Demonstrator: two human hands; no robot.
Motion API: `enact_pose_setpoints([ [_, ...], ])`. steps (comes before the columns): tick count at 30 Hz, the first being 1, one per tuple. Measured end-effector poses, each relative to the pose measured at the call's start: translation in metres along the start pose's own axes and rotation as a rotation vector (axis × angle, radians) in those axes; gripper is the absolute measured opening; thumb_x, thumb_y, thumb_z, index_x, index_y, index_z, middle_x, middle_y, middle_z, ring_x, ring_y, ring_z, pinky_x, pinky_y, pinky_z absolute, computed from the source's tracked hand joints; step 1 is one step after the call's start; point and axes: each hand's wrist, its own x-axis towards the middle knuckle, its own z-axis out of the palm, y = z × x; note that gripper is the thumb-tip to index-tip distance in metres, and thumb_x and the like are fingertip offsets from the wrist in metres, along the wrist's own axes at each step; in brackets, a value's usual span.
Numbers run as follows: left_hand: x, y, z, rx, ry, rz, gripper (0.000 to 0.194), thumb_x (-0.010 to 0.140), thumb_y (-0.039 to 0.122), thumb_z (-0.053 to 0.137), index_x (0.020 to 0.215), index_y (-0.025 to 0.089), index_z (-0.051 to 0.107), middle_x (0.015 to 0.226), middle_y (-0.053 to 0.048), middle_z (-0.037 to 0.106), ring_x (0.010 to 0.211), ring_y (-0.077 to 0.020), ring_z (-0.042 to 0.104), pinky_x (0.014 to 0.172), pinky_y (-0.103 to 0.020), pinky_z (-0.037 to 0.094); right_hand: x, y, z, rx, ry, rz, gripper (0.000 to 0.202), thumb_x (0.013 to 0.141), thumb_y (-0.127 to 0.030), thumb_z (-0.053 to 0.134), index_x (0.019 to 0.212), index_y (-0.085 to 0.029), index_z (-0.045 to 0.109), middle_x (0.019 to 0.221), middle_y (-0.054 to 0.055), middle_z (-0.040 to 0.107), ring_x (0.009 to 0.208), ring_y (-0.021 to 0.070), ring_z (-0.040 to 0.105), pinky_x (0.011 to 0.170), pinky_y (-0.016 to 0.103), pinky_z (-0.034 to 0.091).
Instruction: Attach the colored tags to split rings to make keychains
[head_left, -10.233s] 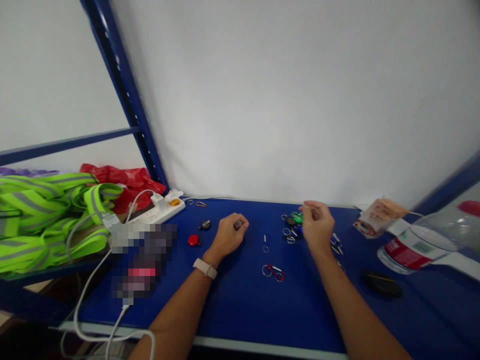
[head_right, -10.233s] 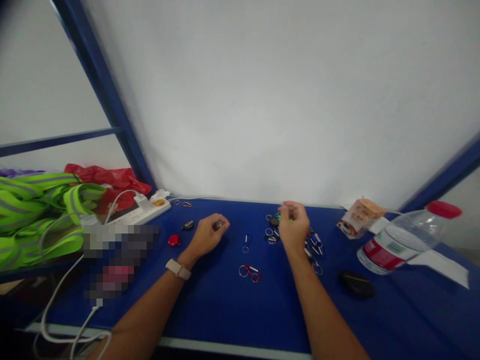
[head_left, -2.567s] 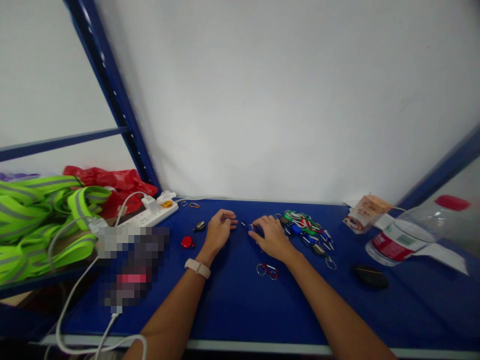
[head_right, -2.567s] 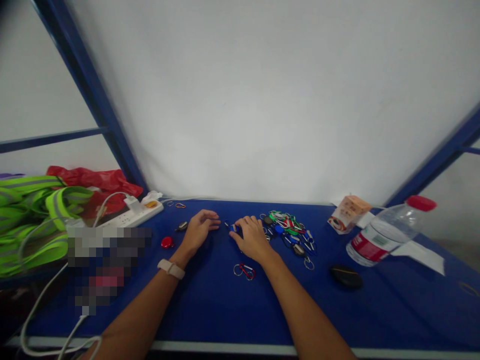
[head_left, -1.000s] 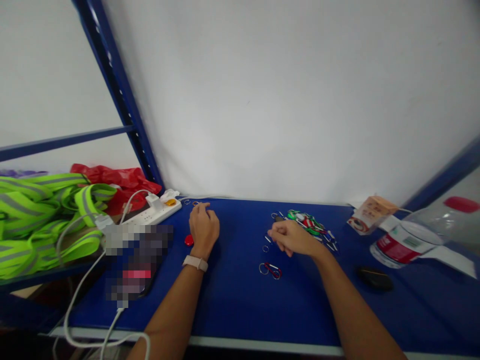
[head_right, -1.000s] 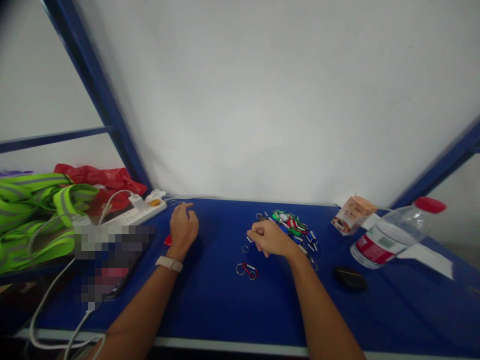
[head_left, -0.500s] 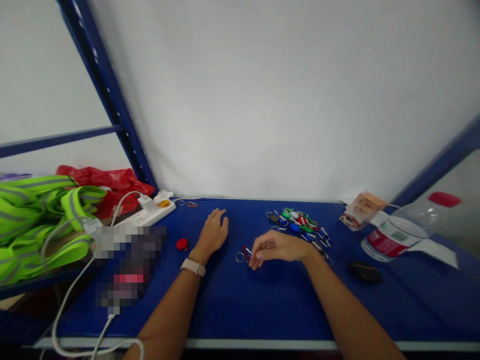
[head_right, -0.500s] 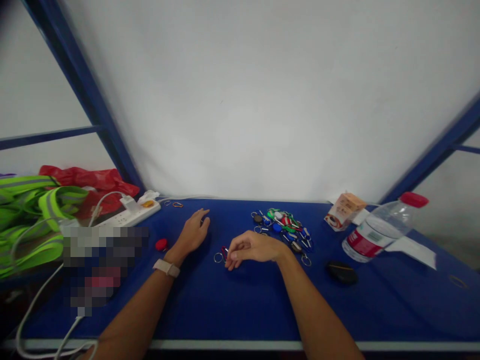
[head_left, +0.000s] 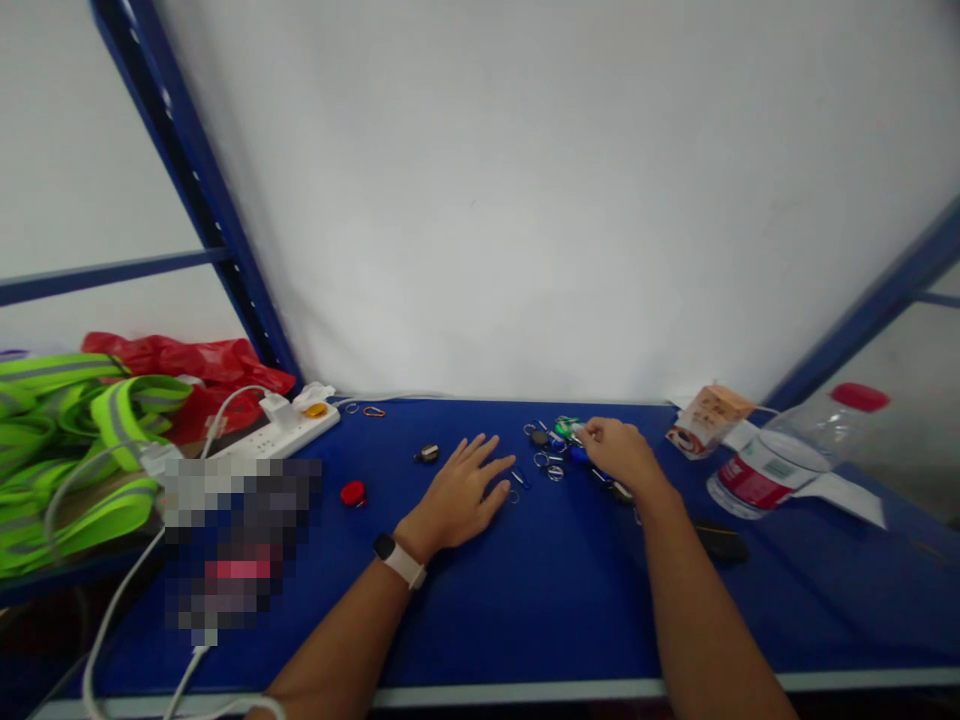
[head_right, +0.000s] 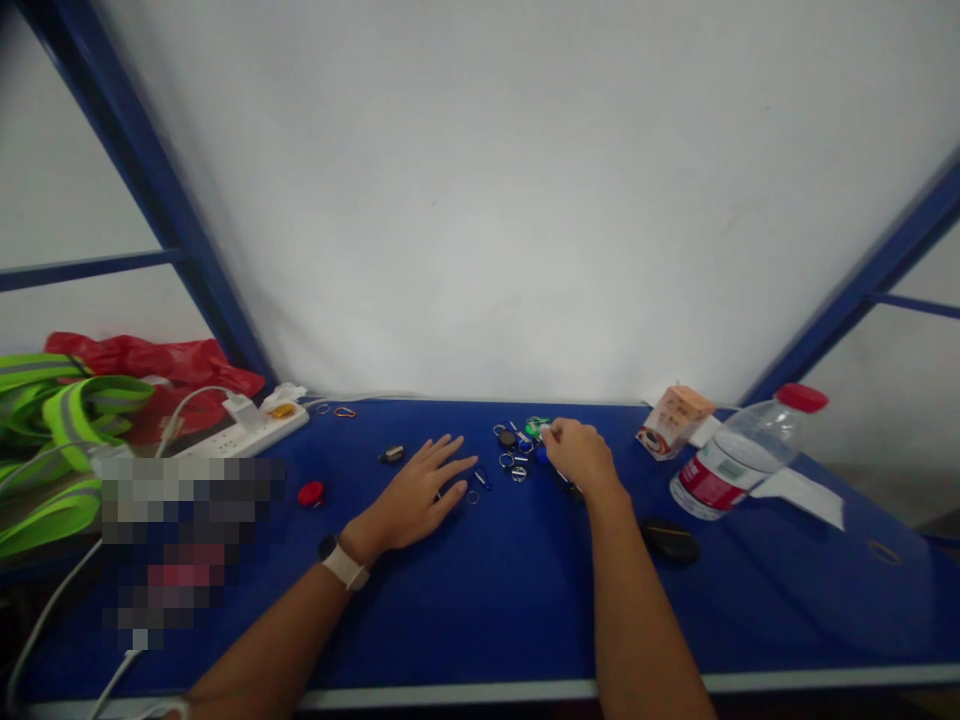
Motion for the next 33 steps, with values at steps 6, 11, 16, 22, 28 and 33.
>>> enact_pose_setpoints([
  [6, 0.001, 0.000, 0.003, 0.023, -0.011, 0.005, 0.038, 0.097, 0.041, 0.040, 0.122, 0.025, 0.063, 0.148, -0.010, 0.043, 0.142, -0.0259, 0.033, 0.117, -0.051, 0.024, 0.000, 0.012, -0.002, -0.029, -0.246, -0.067, 0.029, 0.078, -0.047, 0.065, 0.090, -0.020, 0.069, 0.084, 0.008, 0.071, 0.074, 0.0213, 0.065, 0.059, 0.026, 0.036],
  [11, 0.001, -0.010, -0.003, 0.038, 0.084, -0.094, 0.033, 0.097, 0.035, 0.039, 0.112, 0.019, 0.065, 0.139, -0.013, 0.052, 0.136, -0.0245, 0.041, 0.117, -0.049, 0.026, -0.001, 0.009, -0.001, 0.021, -0.252, -0.074, 0.033, 0.072, -0.044, 0.072, 0.092, -0.018, 0.071, 0.084, 0.009, 0.071, 0.075, 0.0220, 0.065, 0.061, 0.027, 0.038],
  [16, 0.001, -0.012, -0.004, 0.009, 0.140, -0.123, 0.031, 0.097, 0.032, 0.039, 0.109, 0.019, 0.064, 0.133, -0.013, 0.056, 0.130, -0.0245, 0.047, 0.113, -0.047, 0.033, 0.001, 0.011, -0.006, 0.261, -0.073, -0.043, 0.037, 0.079, -0.051, 0.061, 0.085, -0.016, 0.071, 0.081, 0.009, 0.071, 0.076, 0.0219, 0.064, 0.065, 0.028, 0.042],
  [22, 0.003, -0.010, -0.006, -0.069, 0.194, -0.118, 0.029, 0.097, 0.030, 0.040, 0.111, 0.019, 0.062, 0.126, -0.012, 0.058, 0.125, -0.0234, 0.051, 0.109, -0.042, 0.039, 0.004, 0.011, -0.013, 0.742, -0.023, 0.012, 0.050, 0.082, -0.064, 0.050, 0.071, -0.016, 0.060, 0.061, 0.003, 0.059, 0.057, 0.0151, 0.052, 0.054, 0.026, 0.038],
  [28, 0.003, -0.007, -0.008, -0.195, 0.213, -0.117, 0.045, 0.093, 0.032, 0.051, 0.136, 0.019, 0.045, 0.133, -0.012, 0.055, 0.125, -0.0232, 0.051, 0.109, -0.041, 0.039, -0.002, -0.015, -0.005, 0.806, -0.185, -0.081, 0.051, 0.082, -0.065, 0.051, 0.073, -0.016, 0.060, 0.059, 0.000, 0.054, 0.055, 0.0124, 0.047, 0.054, 0.024, 0.035],
  [33, 0.004, -0.004, -0.010, -0.291, 0.184, -0.031, 0.067, 0.085, 0.027, 0.063, 0.145, 0.025, 0.035, 0.136, -0.009, 0.053, 0.120, -0.0209, 0.055, 0.106, -0.038, 0.042, -0.017, -0.057, 0.009, 0.733, -0.400, -0.273, 0.054, 0.085, -0.065, 0.049, 0.081, -0.014, 0.065, 0.070, 0.003, 0.062, 0.058, 0.0120, 0.050, 0.055, 0.024, 0.037],
])
